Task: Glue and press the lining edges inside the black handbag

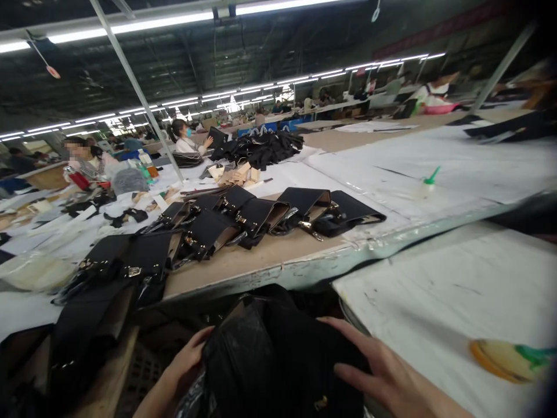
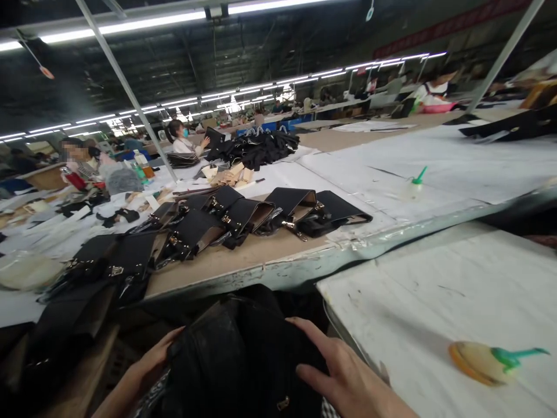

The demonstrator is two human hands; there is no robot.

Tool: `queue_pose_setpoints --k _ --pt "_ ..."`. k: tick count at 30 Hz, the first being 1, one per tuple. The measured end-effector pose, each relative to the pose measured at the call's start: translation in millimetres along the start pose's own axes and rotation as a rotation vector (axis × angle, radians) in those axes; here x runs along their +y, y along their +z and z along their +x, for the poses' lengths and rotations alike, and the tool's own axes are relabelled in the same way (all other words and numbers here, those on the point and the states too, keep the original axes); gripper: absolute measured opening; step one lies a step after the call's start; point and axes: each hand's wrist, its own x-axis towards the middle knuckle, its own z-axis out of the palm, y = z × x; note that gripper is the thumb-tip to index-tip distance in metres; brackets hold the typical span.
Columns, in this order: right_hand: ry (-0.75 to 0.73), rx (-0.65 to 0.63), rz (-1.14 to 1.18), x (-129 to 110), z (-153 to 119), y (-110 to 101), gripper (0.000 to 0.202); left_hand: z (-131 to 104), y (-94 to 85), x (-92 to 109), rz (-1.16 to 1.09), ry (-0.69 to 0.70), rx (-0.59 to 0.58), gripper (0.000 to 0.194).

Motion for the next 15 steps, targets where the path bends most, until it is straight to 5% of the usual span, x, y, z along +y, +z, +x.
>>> queue_pose_setpoints --k 6,11,15 --pt "0.033 0.041 -0.014 3.5 -1.7 6.2 0.061 -25.9 21.0 -16.8 0.060 0.175 0.047 0.085" --pt "0.047 0.049 -0.005 19.1 7.9 -2.5 0.063 -35.9 27.9 13.5 0.328 0.285 0.024 0.030" --pt "0.070 -0.019 -0.053 28.7 22.7 -27.2 0.071 -40.7 17.8 42.9 0.408 0.393 -0.057 0.016"
